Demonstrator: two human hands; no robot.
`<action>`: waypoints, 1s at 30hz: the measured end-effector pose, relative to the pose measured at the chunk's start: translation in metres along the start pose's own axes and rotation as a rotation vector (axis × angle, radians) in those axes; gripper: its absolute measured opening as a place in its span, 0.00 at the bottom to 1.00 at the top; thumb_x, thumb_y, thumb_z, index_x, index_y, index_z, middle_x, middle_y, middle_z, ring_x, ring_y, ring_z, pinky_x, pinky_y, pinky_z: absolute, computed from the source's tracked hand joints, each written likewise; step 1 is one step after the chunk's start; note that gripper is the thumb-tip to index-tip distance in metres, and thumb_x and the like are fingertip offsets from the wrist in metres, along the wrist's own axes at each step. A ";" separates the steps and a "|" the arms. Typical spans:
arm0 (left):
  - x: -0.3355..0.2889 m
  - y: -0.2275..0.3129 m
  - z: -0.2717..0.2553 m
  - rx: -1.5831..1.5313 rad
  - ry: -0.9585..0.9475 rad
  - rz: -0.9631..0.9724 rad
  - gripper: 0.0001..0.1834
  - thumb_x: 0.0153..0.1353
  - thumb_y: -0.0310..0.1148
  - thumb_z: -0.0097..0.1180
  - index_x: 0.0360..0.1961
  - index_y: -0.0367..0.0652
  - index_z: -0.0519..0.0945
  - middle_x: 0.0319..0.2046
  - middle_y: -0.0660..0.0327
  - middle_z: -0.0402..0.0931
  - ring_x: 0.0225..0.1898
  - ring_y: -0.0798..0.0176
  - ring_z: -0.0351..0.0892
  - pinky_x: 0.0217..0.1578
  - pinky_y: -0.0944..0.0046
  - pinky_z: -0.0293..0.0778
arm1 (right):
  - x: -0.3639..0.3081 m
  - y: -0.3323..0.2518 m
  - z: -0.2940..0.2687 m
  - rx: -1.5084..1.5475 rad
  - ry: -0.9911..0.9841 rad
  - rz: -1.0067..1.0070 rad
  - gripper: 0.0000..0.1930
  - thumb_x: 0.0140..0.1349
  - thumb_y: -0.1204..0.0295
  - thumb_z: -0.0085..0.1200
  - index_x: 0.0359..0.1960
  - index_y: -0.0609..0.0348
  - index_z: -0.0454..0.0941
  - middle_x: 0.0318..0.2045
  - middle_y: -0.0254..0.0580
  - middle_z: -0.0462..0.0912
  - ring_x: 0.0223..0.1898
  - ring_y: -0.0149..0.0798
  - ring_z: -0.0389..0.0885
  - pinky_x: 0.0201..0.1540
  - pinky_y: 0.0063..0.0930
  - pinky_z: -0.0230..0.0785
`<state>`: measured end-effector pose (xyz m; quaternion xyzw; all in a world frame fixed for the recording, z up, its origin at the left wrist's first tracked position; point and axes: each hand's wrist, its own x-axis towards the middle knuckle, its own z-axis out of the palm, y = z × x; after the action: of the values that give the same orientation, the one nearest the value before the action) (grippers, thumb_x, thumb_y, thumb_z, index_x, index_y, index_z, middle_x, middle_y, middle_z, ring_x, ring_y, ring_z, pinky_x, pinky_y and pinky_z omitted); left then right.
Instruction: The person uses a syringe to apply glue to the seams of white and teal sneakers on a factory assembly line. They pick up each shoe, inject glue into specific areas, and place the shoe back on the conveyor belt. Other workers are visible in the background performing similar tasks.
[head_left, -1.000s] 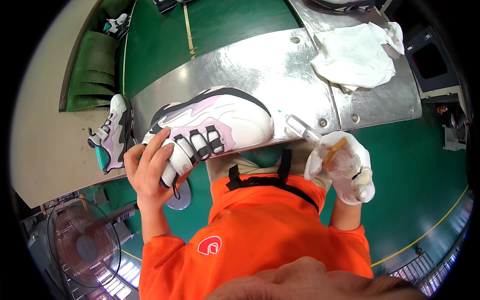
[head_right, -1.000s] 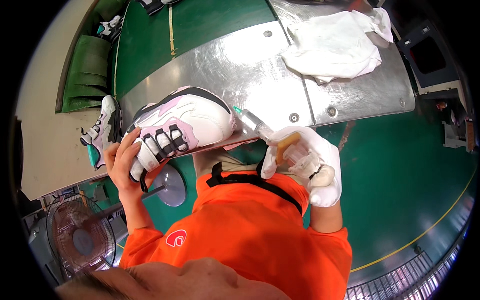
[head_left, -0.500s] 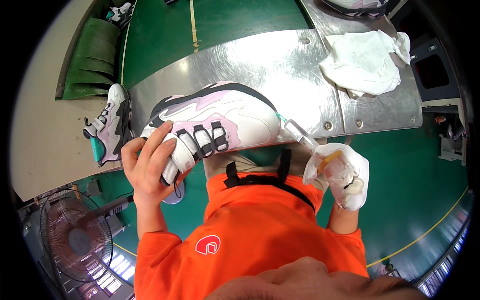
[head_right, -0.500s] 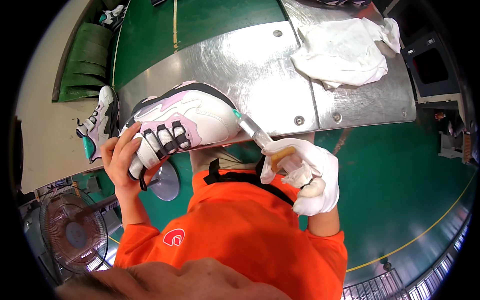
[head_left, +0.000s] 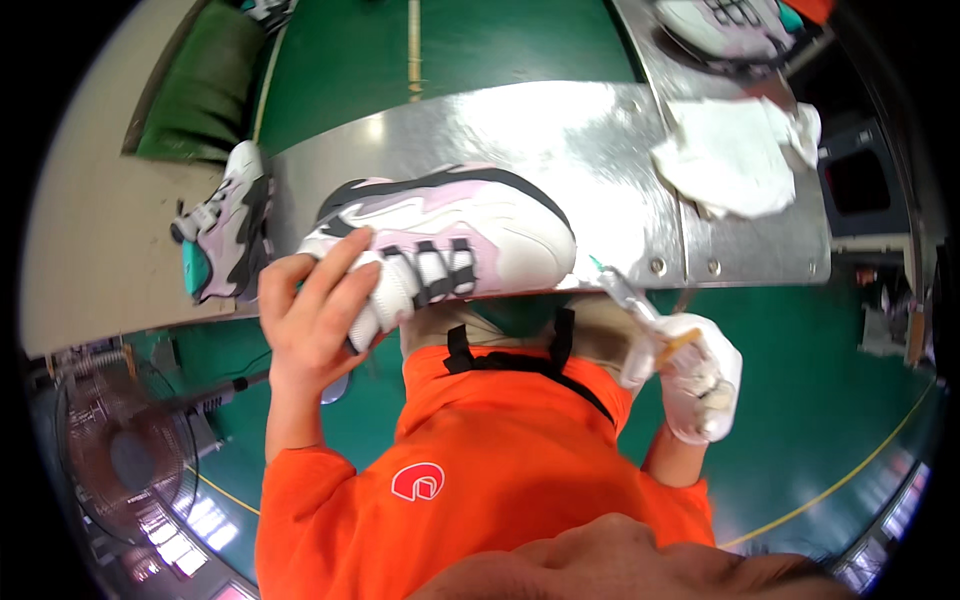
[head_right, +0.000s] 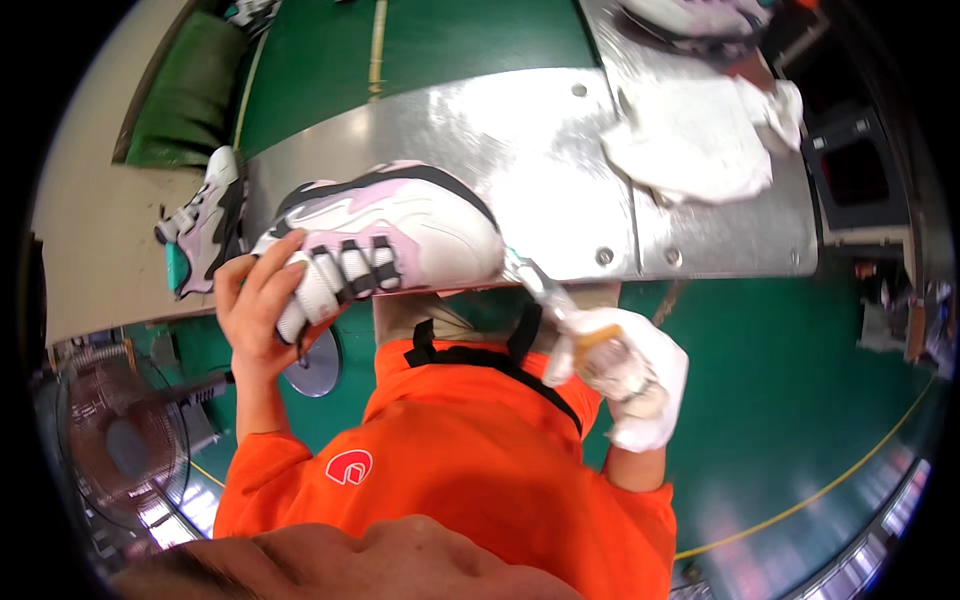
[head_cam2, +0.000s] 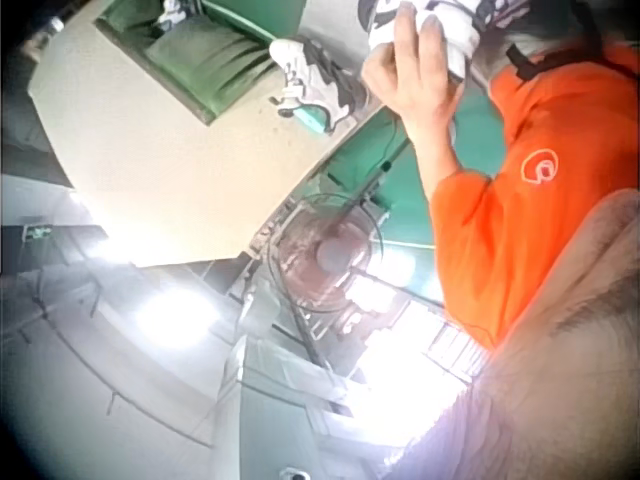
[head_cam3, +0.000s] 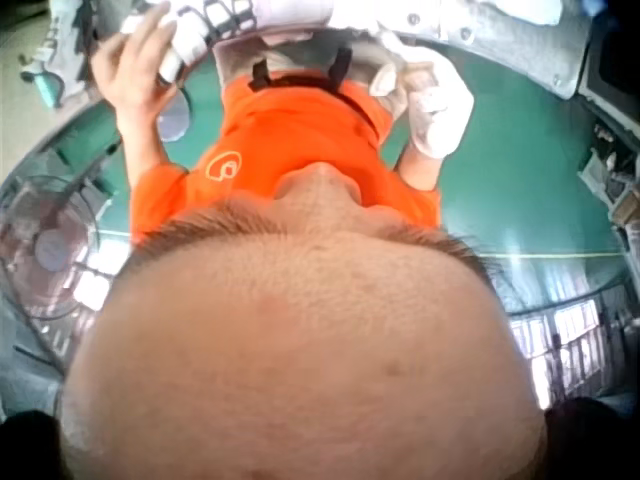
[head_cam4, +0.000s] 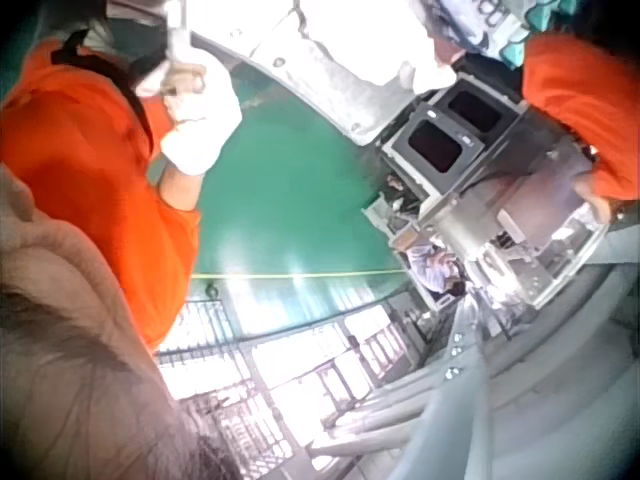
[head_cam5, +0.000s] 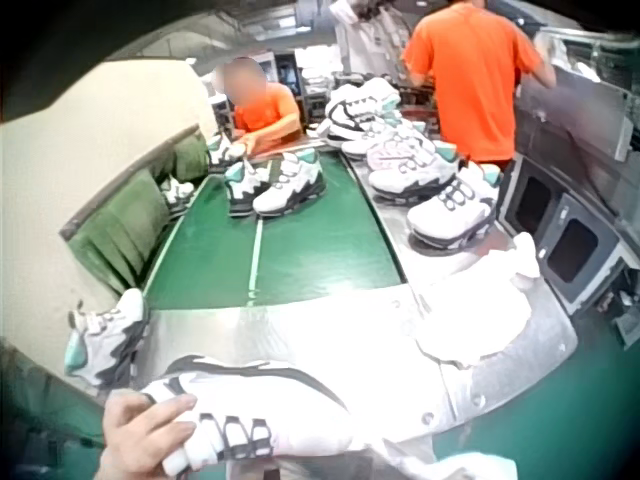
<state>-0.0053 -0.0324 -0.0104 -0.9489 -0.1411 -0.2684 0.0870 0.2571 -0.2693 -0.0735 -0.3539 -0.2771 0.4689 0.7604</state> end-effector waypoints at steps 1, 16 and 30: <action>-0.003 -0.002 -0.002 0.015 0.001 0.026 0.21 0.45 0.38 0.68 0.42 0.47 0.78 0.48 0.61 0.82 0.34 0.58 0.69 0.37 0.62 0.68 | -0.002 -0.001 -0.001 -0.015 0.033 -0.026 0.48 0.38 0.51 0.74 0.52 0.80 0.67 0.34 0.57 0.78 0.35 0.48 0.79 0.38 0.38 0.73; -0.010 -0.028 0.020 0.018 0.196 0.287 0.15 0.52 0.37 0.57 0.42 0.61 0.73 0.54 0.71 0.74 0.42 0.65 0.62 0.40 0.64 0.64 | 0.040 -0.021 -0.026 -0.683 0.435 -0.087 0.32 0.57 0.75 0.59 0.63 0.63 0.62 0.44 0.46 0.77 0.43 0.42 0.81 0.44 0.30 0.76; -0.010 -0.044 0.030 -0.138 0.198 0.166 0.11 0.56 0.37 0.56 0.41 0.61 0.72 0.51 0.71 0.75 0.40 0.66 0.67 0.40 0.66 0.66 | 0.080 -0.055 0.028 -0.805 0.464 0.037 0.25 0.56 0.75 0.52 0.57 0.71 0.68 0.34 0.48 0.79 0.31 0.38 0.81 0.40 0.27 0.74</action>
<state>-0.0125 0.0140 -0.0372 -0.9300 -0.0341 -0.3615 0.0568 0.2976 -0.2060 -0.0056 -0.7213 -0.2533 0.2461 0.5958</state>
